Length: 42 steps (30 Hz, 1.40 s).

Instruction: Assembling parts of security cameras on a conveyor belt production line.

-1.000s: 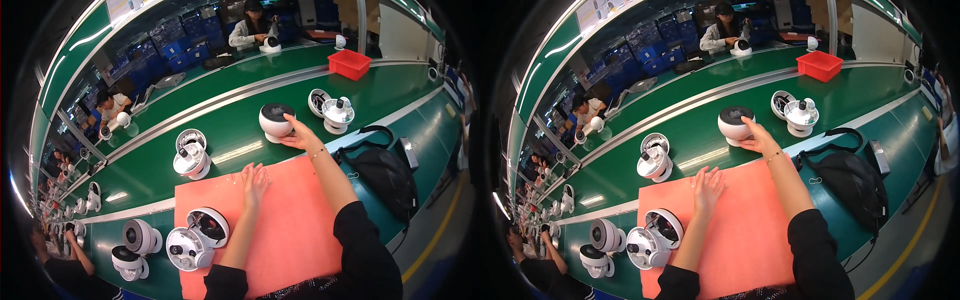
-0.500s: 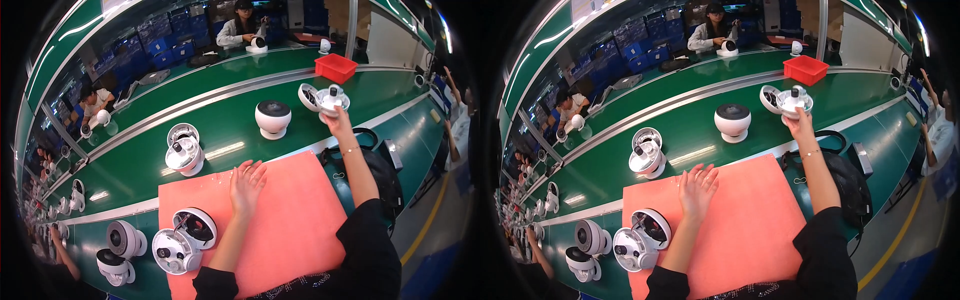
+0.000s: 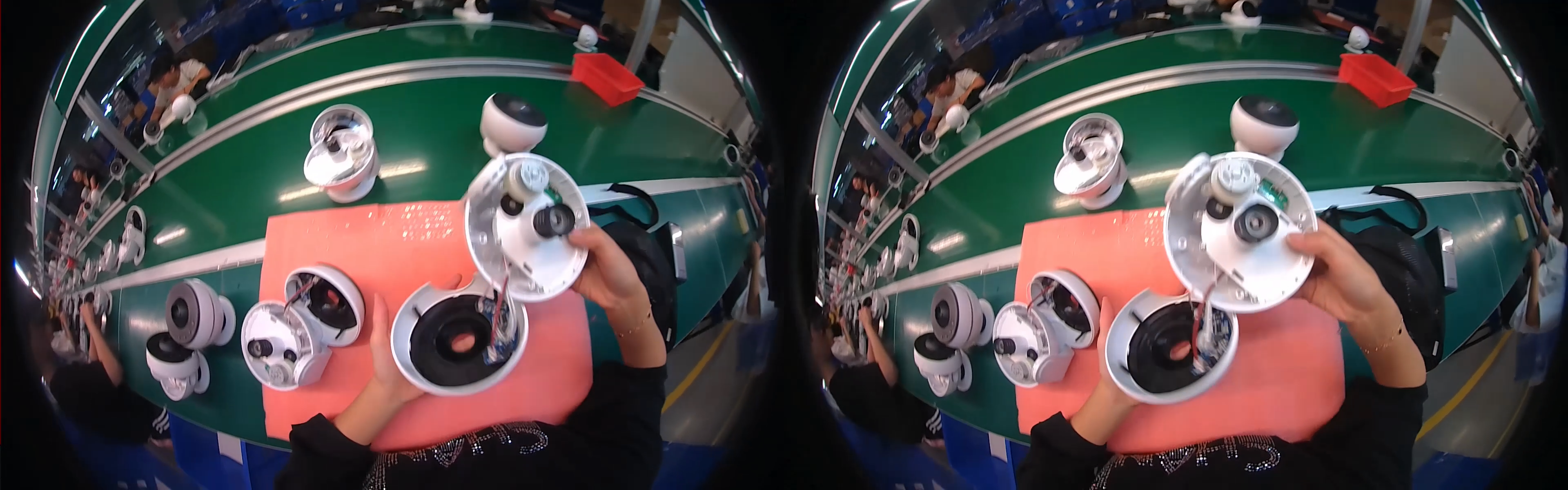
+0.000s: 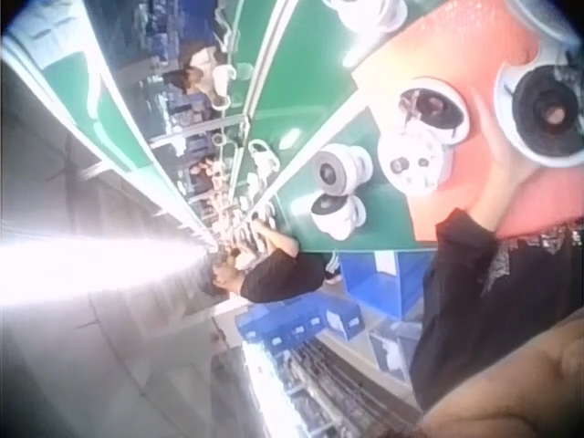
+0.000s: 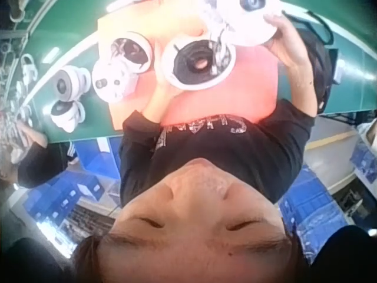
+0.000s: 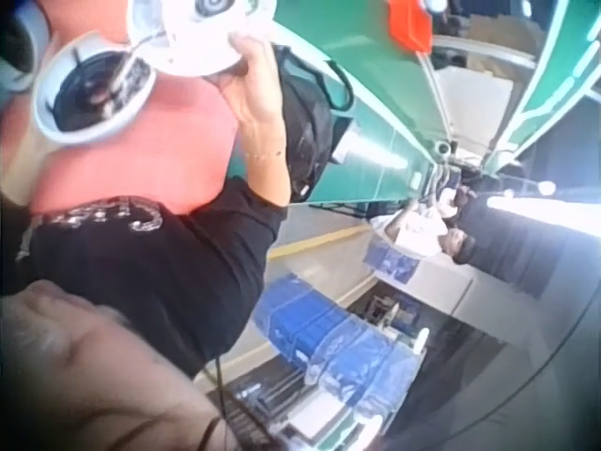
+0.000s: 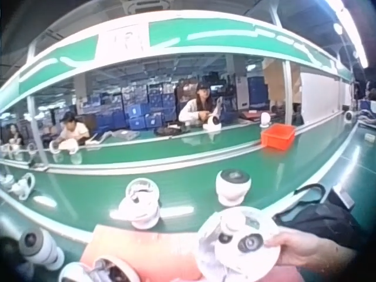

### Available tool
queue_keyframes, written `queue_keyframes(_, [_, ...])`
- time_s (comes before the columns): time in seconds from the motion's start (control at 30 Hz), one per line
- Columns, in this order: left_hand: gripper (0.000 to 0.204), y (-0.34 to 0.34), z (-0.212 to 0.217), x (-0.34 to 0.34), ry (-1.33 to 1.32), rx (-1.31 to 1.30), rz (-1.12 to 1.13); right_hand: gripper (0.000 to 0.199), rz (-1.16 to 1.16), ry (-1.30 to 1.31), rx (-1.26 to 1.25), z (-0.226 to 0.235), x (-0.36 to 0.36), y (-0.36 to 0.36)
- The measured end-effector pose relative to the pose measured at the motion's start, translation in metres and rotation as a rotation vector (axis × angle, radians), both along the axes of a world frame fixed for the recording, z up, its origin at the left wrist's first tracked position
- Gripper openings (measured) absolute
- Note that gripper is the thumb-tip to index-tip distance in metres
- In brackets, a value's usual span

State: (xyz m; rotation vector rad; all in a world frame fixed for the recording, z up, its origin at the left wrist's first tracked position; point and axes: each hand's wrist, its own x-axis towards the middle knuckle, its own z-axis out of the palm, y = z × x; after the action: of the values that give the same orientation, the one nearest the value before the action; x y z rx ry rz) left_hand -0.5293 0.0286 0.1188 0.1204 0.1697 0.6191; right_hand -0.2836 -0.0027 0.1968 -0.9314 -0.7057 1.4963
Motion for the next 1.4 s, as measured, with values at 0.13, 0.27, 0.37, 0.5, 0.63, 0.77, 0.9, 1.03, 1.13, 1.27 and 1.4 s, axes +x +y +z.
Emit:
queue_keyframes(0.13, [0.081, -0.021, -0.016, -0.021, 0.366, 0.138, 0.073, 0.046, 0.024, -0.013, -0.08, -0.032, -0.015, -0.014])
queue_keyframes(0.27, [0.08, -0.033, -0.023, -0.042, 0.272, 0.197, 0.282, 0.05, 0.003, -0.064, -0.272, -0.05, -0.019, -0.027])
queue_keyframes(0.37, [0.086, -0.04, -0.01, -0.045, 0.313, 0.305, 0.321, 0.056, 0.051, -0.559, -0.123, -0.069, -0.014, -0.04])
queue_keyframes(0.5, [0.088, -0.048, 0.001, -0.055, 0.436, 0.394, 0.304, 0.091, -0.357, -1.804, 0.594, -0.035, -0.041, -0.052])
queue_keyframes(0.63, [0.099, -0.056, 0.015, -0.051, 0.416, 0.49, 0.204, 0.062, 0.405, -1.331, 0.98, 0.002, -0.085, -0.06])
queue_keyframes(0.77, [0.102, -0.071, 0.031, -0.038, 0.057, 0.58, 0.11, 0.048, 0.158, -1.165, 1.189, 0.001, -0.088, -0.069])
queue_keyframes(0.9, [0.059, -0.043, 0.012, -0.04, 0.611, 0.89, 0.136, 0.044, -0.064, -1.44, 0.727, 0.01, -0.056, -0.075])
queue_keyframes(1.03, [0.039, -0.009, 0.001, 0.006, 0.887, 1.106, 0.305, 0.066, -0.115, -0.82, 0.194, 0.009, -0.028, -0.058])
queue_keyframes(1.13, [0.039, -0.003, 0.0, 0.018, 0.821, 1.03, 0.26, 0.053, 0.055, -0.68, 0.165, -0.013, -0.013, -0.038])
queue_keyframes(1.27, [0.036, -0.018, -0.005, 0.007, 0.778, 0.856, 0.248, 0.052, 0.107, -0.6, 0.119, -0.022, -0.015, -0.052])
queue_keyframes(1.4, [0.029, -0.048, 0.008, -0.024, 0.902, 0.689, 0.093, 0.06, 0.326, -0.625, -0.006, -0.012, -0.023, -0.077])
